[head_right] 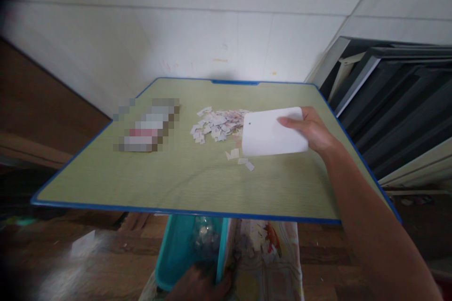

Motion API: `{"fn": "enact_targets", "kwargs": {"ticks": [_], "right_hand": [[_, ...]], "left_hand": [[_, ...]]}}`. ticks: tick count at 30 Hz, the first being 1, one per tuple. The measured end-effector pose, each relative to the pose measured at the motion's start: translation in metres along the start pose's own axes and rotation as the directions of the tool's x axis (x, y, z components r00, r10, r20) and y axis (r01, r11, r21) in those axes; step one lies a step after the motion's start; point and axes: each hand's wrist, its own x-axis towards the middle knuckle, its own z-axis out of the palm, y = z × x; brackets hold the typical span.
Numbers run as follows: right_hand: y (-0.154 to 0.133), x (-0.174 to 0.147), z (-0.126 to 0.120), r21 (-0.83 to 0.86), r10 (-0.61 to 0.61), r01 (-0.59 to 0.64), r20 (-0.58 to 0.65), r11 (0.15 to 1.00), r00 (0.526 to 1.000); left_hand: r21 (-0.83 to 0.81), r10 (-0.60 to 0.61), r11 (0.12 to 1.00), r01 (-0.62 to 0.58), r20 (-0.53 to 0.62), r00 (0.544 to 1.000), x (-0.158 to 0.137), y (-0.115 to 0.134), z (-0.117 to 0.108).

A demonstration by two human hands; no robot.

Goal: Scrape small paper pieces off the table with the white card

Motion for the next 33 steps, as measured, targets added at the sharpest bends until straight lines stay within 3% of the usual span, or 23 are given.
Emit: {"fn": "enact_targets", "kwargs": {"ticks": [4,9,13,21,29,33], "right_hand": [[0.001,-0.002,0.002,-0.074,0.074,-0.066,0.119,0.995,0.990],[0.002,-0.002,0.010,-0.031,-0.024,0.026,0.067,0.999,0.997],[0.003,-0.002,0.014,-0.084,-0.011,0.020,0.107,0.996,0.994],[0.004,-0.001,0.015,0.006,-0.035,0.035,0.066,0.999,0.997],[0.003,-0.002,0.009,-0.085,0.050,-0.039,0.128,0.996,0.991],[0.000,-0.004,0.004,-0.106,0.110,-0.088,0.220,0.990,0.969]], "left_hand": [[-0.001,0.004,1.000,-0.004,0.030,1.000,0.000,-0.001,0.000],[0.008,-0.003,1.000,0.003,0.028,1.000,0.001,0.001,0.004],[0.004,-0.022,1.000,0.022,0.033,0.999,0.000,0.001,0.002],[0.008,0.004,1.000,-0.004,0.046,0.999,-0.001,0.000,0.002],[0.002,-0.037,0.999,0.037,-0.012,0.999,0.000,0.000,-0.002],[-0.006,-0.016,1.000,0.016,-0.004,1.000,0.000,0.000,-0.002]]}}
